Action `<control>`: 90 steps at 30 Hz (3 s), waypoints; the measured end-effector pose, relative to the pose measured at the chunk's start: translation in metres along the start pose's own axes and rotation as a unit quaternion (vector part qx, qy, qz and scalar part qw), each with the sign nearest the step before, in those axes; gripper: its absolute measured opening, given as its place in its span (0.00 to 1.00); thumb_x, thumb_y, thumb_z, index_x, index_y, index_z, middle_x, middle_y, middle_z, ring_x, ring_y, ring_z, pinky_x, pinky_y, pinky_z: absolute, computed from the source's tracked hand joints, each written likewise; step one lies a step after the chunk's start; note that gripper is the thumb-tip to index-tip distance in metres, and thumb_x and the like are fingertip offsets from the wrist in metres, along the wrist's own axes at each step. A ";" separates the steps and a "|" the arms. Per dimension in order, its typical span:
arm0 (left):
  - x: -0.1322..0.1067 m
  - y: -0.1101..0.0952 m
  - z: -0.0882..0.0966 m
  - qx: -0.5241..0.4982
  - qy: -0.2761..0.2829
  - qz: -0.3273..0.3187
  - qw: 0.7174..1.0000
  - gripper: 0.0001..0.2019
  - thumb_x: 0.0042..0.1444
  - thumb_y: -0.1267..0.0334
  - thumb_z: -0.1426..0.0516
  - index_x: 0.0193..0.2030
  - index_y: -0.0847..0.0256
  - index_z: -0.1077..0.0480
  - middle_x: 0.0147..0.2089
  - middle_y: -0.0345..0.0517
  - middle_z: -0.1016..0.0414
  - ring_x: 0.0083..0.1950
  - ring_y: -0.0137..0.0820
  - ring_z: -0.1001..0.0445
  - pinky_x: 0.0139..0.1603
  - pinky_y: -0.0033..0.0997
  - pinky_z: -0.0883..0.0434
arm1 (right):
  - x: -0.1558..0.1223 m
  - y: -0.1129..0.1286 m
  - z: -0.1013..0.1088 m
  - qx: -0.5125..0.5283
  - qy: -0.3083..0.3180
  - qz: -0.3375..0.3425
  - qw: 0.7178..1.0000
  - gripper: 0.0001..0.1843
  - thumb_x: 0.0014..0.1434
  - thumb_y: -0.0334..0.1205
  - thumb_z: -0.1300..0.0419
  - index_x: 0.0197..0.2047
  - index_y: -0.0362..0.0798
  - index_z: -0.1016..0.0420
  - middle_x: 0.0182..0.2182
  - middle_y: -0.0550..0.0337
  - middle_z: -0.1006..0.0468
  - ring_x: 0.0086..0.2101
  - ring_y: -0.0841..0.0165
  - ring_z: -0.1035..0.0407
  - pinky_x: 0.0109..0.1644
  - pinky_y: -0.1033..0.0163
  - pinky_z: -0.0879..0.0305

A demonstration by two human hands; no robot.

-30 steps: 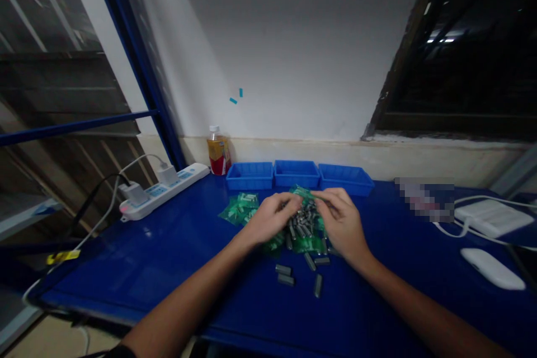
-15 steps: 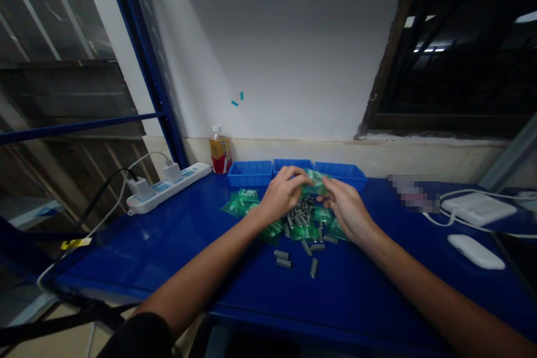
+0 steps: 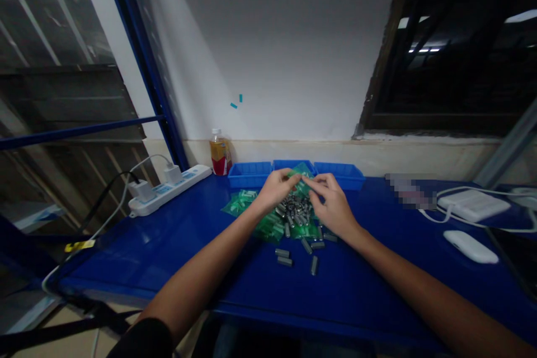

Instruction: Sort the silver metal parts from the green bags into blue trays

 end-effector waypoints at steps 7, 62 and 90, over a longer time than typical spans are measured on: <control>0.022 -0.031 0.009 0.122 -0.028 -0.215 0.969 0.14 0.55 0.75 0.48 0.43 0.60 0.26 0.43 0.48 0.28 0.45 0.32 0.30 0.49 0.35 0.33 | 0.030 -0.028 -0.017 0.310 -0.027 -0.333 0.890 0.22 0.55 0.56 0.46 0.36 0.43 0.28 0.27 0.55 0.27 0.26 0.68 0.31 0.27 0.65 0.38; 0.034 0.089 0.043 0.382 0.090 -0.078 0.916 0.16 0.57 0.63 0.47 0.52 0.58 0.30 0.60 0.49 0.32 0.60 0.39 0.34 0.61 0.38 0.38 | 0.052 -0.123 -0.030 -0.245 0.147 0.005 0.958 0.20 0.57 0.49 0.43 0.50 0.48 0.31 0.49 0.53 0.27 0.46 0.59 0.31 0.51 0.55 0.39; -0.016 0.024 0.052 0.354 -0.058 -0.138 0.923 0.14 0.61 0.59 0.51 0.47 0.61 0.30 0.47 0.52 0.29 0.54 0.42 0.36 0.56 0.46 0.39 | 0.015 -0.043 -0.009 -0.274 0.123 -0.061 0.952 0.18 0.56 0.50 0.43 0.37 0.43 0.23 0.34 0.47 0.25 0.40 0.56 0.34 0.45 0.55 0.40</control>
Point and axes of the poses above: each hand's wrist, its own x-axis towards the middle knuckle, its own z-axis out of the back of the hand, y = z × x, the point moved 6 cm from there along x, towards the middle knuckle
